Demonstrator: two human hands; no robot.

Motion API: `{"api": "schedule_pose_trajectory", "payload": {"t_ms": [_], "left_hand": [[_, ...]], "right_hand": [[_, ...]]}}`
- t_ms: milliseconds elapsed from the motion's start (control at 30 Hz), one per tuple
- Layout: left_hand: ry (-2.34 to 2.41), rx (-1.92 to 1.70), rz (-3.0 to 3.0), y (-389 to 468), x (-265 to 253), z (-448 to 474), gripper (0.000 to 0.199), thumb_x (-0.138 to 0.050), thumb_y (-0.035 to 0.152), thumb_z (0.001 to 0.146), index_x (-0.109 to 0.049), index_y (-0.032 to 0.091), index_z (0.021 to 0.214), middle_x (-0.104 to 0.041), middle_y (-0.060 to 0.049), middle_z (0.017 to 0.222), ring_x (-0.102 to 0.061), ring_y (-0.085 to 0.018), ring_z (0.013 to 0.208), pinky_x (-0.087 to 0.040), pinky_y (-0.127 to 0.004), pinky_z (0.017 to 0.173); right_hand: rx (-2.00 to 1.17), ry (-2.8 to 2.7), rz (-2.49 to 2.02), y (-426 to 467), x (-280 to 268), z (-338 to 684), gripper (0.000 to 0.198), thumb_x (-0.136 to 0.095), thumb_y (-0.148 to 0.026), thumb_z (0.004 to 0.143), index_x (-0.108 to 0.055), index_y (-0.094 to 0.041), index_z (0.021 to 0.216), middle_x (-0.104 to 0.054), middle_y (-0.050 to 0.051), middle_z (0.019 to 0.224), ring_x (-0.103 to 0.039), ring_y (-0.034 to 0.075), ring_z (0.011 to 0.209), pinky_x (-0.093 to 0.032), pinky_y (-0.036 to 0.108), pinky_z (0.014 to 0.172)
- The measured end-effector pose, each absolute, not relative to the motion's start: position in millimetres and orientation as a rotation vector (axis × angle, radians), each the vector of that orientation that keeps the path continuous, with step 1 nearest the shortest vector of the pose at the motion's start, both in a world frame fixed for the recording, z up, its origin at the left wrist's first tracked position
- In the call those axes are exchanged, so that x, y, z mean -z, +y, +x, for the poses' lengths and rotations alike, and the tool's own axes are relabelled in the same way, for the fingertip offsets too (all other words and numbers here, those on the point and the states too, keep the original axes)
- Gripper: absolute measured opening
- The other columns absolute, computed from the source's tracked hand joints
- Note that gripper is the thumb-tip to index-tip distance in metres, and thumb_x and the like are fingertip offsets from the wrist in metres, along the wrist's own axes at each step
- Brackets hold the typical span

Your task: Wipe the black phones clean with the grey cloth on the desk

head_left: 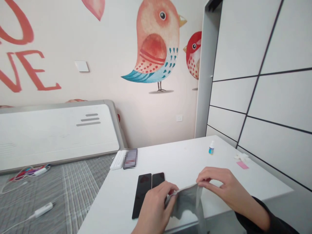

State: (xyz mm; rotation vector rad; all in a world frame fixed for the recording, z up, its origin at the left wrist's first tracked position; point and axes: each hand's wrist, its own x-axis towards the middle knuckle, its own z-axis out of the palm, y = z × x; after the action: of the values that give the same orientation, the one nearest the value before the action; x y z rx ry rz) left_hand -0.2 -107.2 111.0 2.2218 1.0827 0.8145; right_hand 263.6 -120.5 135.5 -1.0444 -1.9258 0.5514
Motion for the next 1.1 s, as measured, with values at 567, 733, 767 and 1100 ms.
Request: {"api": "schedule_pose_trajectory", "payload": {"t_ms": [567,733,767,1100], "left_hand": [[1.259,-0.507,2.454,42,-59,17,0.032,-0.06,0.028,0.098,-0.069,0.021,0.128,-0.076,-0.011,0.122,-0.071,-0.03,0.11,-0.054,-0.044,0.098],[1.261,-0.407,2.556,42,-36,16,0.05,-0.061,0.032,0.099,-0.054,0.022,0.147,-0.059,-0.014,0.15,-0.055,-0.033,0.137,-0.042,-0.057,0.116],[1.21,-0.358,2.566,34,-34,14,0.052,-0.065,0.036,0.097,-0.054,0.026,0.147,-0.059,-0.011,0.151,-0.056,-0.032,0.137,-0.041,-0.056,0.118],[0.956,0.007,2.871,32,-16,-3,0.126,-0.078,0.069,0.076,0.001,0.028,0.165,-0.025,-0.011,0.168,-0.033,-0.037,0.154,-0.036,-0.059,0.122]], "right_hand": [[-0.669,-1.863,-1.344,36,-44,292,0.019,-0.065,-0.031,0.094,-0.079,-0.022,0.102,-0.078,0.008,0.105,-0.073,0.026,0.094,-0.06,0.042,0.089],[-0.622,-1.95,-1.347,29,-5,290,0.042,-0.071,-0.033,0.093,-0.068,-0.029,0.135,-0.062,0.009,0.146,-0.055,0.031,0.136,-0.037,0.055,0.122],[-0.647,-2.01,-1.321,18,0,290,0.052,-0.075,-0.037,0.092,-0.063,-0.032,0.142,-0.058,0.007,0.152,-0.051,0.032,0.141,-0.032,0.056,0.125],[-0.735,-1.883,-1.365,-14,11,330,0.065,-0.088,-0.057,0.075,-0.07,-0.034,0.133,-0.065,0.006,0.146,-0.055,0.034,0.139,-0.033,0.052,0.124]]}}
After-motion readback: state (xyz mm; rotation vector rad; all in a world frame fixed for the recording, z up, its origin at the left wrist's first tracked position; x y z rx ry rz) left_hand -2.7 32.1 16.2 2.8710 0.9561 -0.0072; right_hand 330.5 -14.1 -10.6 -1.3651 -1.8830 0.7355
